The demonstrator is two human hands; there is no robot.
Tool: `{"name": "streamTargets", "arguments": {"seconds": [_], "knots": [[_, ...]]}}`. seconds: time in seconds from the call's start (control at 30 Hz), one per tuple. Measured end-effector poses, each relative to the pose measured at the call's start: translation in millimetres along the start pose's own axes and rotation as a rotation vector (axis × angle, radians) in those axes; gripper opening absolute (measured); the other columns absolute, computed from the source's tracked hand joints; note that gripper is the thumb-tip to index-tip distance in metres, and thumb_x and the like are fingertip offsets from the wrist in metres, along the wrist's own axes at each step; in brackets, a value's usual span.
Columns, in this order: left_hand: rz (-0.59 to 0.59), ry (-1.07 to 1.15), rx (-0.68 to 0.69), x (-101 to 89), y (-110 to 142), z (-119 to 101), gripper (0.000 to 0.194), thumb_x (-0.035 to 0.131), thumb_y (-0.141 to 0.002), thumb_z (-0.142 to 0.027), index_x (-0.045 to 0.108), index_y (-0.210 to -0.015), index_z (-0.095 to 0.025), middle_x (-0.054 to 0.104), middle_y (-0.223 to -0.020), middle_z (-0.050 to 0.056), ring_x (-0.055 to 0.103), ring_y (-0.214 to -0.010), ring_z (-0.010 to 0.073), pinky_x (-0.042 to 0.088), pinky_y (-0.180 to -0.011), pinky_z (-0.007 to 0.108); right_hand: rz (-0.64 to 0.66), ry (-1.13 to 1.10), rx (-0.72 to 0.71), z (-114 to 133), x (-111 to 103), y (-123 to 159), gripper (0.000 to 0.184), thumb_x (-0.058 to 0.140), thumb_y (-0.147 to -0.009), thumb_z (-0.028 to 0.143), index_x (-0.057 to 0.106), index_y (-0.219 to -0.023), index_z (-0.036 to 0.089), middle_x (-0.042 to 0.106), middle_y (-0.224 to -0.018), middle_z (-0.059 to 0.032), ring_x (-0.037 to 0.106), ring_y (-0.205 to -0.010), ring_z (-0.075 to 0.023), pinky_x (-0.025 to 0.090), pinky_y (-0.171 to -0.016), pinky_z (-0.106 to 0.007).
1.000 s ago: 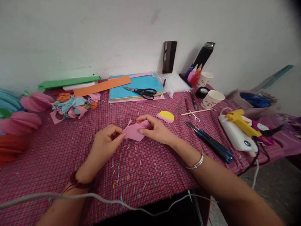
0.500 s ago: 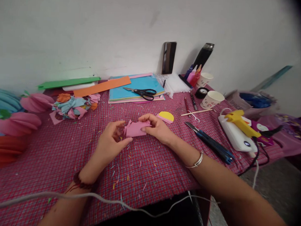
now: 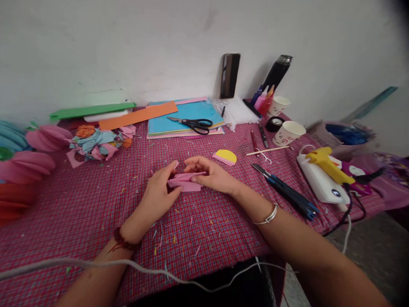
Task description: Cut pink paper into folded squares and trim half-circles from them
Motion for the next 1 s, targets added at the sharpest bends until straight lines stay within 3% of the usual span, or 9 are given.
{"name": "streamTargets", "arguments": {"seconds": [0.2, 0.27, 0.43, 0.53, 0.7, 0.83, 1.0], "knots": [[-0.085, 0.074, -0.024, -5.6, -3, -10, 0.032, 0.055, -0.082, -0.013, 0.062, -0.112, -0.020, 0.069, -0.112, 0.008, 0.064, -0.104, 0.0233, 0.051, -0.093, 0.046, -0.100, -0.003, -0.002, 3, -1, -1, 0.040, 0.065, -0.079, 0.021, 0.055, -0.118, 0.022, 0.063, -0.106, -0.0028, 0.059, -0.097, -0.0169, 0.047, -0.091, -0.037], [-0.119, 0.098, -0.078, -9.0, -2, -6, 0.038, 0.060, -0.079, -0.014, 0.061, -0.116, -0.021, 0.068, -0.115, 0.008, 0.064, -0.107, 0.0242, 0.050, -0.095, 0.047, -0.149, -0.056, -0.013, 2, -6, -2, 0.042, 0.067, -0.078, 0.024, 0.053, -0.118, 0.024, 0.063, -0.106, -0.0029, 0.059, -0.098, -0.0172, 0.047, -0.091, -0.037], [-0.149, 0.184, -0.146, -8.5, -1, 5, 0.080, 0.071, -0.070, -0.017, 0.039, -0.142, -0.021, 0.059, -0.128, 0.013, 0.060, -0.114, 0.0273, 0.047, -0.098, 0.049, -0.234, -0.008, -0.089, 10, -10, -1, 0.039, 0.064, -0.084, 0.033, 0.051, -0.120, 0.025, 0.060, -0.116, -0.0066, 0.057, -0.111, -0.0195, 0.045, -0.098, -0.040], [-0.126, 0.266, -0.116, -2.8, 0, 5, 0.082, 0.071, -0.071, -0.019, 0.035, -0.145, -0.025, 0.060, -0.123, 0.012, 0.063, -0.107, 0.0251, 0.051, -0.092, 0.045, -0.262, 0.195, -0.160, 24, -1, -3, 0.032, 0.059, -0.088, 0.031, 0.053, -0.119, 0.025, 0.059, -0.116, -0.0072, 0.056, -0.110, -0.0202, 0.044, -0.099, -0.041], [-0.082, 0.256, -0.123, 1.2, 1, 3, 0.079, 0.069, -0.074, -0.019, 0.036, -0.145, -0.025, 0.064, -0.112, 0.009, 0.064, -0.098, 0.0221, 0.051, -0.089, 0.043, -0.315, 0.401, -0.237, 37, 5, -5, 0.006, 0.052, -0.088, 0.024, 0.058, -0.087, 0.024, 0.061, -0.102, -0.0049, 0.057, -0.102, -0.0199, 0.044, -0.096, -0.041], [-0.072, 0.204, -0.142, -1.2, 0, 2, 0.077, 0.069, -0.073, -0.019, 0.038, -0.144, -0.024, 0.064, -0.109, 0.008, 0.064, -0.096, 0.0218, 0.051, -0.089, 0.043, -0.416, 0.235, -0.076, 14, -14, 1, 0.010, 0.047, -0.082, 0.019, 0.055, -0.085, 0.022, 0.063, -0.099, -0.0046, 0.059, -0.096, -0.0191, 0.046, -0.090, -0.039], [-0.110, 0.318, -0.213, 1.9, 4, 3, 0.079, 0.068, -0.074, -0.019, 0.033, -0.145, -0.023, 0.059, -0.121, 0.011, 0.063, -0.102, 0.0246, 0.051, -0.090, 0.044, -0.442, -0.079, 0.019, -4, -11, 6, 0.030, 0.043, -0.092, 0.037, 0.050, -0.118, 0.024, 0.062, -0.118, -0.0072, 0.058, -0.111, -0.0188, 0.044, -0.099, -0.039]]}}
Point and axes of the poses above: each hand's wrist, its own y-axis away from the middle knuckle, its own x-axis out of the palm, z = x × y, the point moved 8 cm from there along -y, towards the middle knuckle
